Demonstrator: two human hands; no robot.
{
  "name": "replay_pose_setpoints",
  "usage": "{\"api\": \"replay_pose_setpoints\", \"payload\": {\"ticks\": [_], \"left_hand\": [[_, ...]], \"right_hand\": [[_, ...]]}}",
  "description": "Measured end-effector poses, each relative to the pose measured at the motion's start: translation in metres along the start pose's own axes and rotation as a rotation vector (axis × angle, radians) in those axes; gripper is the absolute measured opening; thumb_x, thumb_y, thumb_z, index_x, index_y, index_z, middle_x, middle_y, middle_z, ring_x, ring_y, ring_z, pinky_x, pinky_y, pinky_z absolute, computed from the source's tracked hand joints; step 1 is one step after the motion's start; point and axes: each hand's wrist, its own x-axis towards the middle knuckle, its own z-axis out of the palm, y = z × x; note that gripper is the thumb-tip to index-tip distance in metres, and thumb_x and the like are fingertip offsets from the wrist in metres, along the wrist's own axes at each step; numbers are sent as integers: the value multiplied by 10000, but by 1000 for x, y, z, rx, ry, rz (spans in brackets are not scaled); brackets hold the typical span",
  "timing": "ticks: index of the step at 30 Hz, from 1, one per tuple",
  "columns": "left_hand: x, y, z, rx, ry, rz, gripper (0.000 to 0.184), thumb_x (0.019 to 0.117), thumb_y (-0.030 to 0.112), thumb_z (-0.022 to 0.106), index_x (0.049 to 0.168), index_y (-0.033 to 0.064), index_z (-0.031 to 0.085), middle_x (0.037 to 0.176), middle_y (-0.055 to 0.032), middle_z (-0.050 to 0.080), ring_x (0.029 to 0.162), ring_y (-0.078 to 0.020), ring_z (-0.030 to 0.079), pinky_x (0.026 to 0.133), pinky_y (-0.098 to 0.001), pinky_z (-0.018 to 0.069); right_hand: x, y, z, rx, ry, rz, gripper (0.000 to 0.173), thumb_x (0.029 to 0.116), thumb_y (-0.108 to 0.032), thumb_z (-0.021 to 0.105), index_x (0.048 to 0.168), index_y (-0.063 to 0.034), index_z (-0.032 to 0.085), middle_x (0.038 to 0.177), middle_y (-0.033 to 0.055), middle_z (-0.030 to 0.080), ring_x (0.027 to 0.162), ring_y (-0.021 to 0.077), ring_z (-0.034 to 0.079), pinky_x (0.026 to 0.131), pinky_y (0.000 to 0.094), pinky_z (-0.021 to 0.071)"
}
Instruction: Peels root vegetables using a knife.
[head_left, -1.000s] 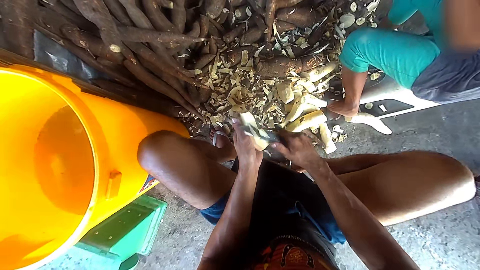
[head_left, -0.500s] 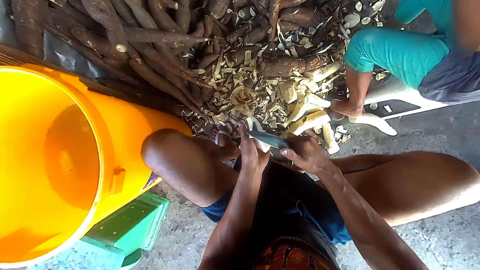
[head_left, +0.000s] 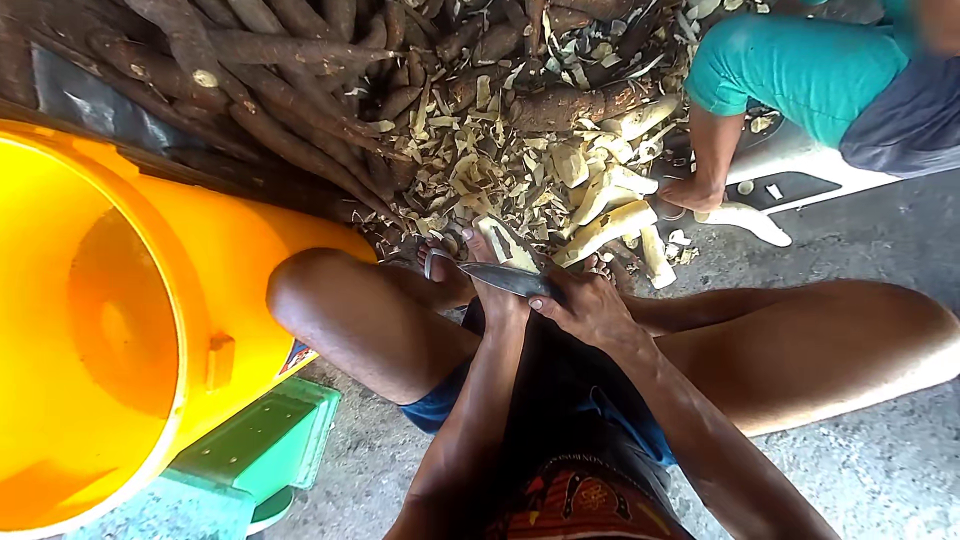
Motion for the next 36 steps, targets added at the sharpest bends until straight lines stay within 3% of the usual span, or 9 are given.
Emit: {"api": "replay_pose_setpoints", "payload": {"ticks": [5,9,15,19,23,27,29,33,36], "left_hand": [[4,2,1,-6,-16,2,489,1052,591,392,1288,214,594,1162,-17,671,1088,-134,654,915,-398,577],[1,15,2,20,-4,-64,516,1027,630,408,1203,194,623,1043,-29,672,960,-144,677,830,-389,599],[6,16,3,-35,-51,-134,526,1050,610,361,1304,200,571,1140,-35,669,1052,-157,661,884,-409,583],[6,16,-1,-15,-30,-236,516,1055,595,365,1299,188,568,1095,-49,673,988,-159,680,835,-400,599],[-5,18,3,-30,-20,-374,543,1040,596,409,1176,111,610,914,-99,672,771,-204,689,678,-394,615],[-1,9,3,-70,-31,-389,527,1052,583,390,1199,126,605,952,-96,679,832,-209,694,729,-412,611],[-1,7,4,-45,-43,-347,492,1063,549,392,1190,124,605,950,-88,683,842,-196,700,737,-395,615],[-9,5,3,65,3,-376,523,1062,542,403,1178,86,631,911,-115,688,785,-211,707,693,-389,622],[-4,7,3,47,15,-359,522,1072,523,382,1157,61,609,869,-122,673,738,-214,700,658,-379,623]], "right_hand": [[4,18,1,-57,56,27,833,959,-795,290,860,-59,666,627,106,607,583,303,652,492,506,513],[14,63,-10,-34,-61,348,750,995,-745,292,912,-83,634,651,108,582,639,330,638,577,569,511],[15,19,-25,20,-94,-53,839,941,-822,294,876,-76,672,669,97,631,659,279,674,564,519,538],[20,41,-30,-133,-40,-22,774,955,-752,395,917,-38,691,717,148,663,666,354,693,556,566,549],[31,84,-35,-160,75,282,743,1005,-706,353,995,-27,653,683,171,624,625,389,656,551,610,516],[24,52,-47,48,0,32,791,938,-797,344,895,-75,664,644,53,600,593,220,627,526,478,527],[25,39,-45,32,-69,-78,806,930,-815,351,857,-75,659,663,73,615,633,248,653,548,487,527],[38,71,-42,-83,-122,222,765,979,-759,328,1009,-83,684,718,138,650,679,361,678,593,609,541],[46,85,-53,-12,2,315,734,992,-753,256,932,-123,629,613,71,545,552,276,592,500,521,476]]}}
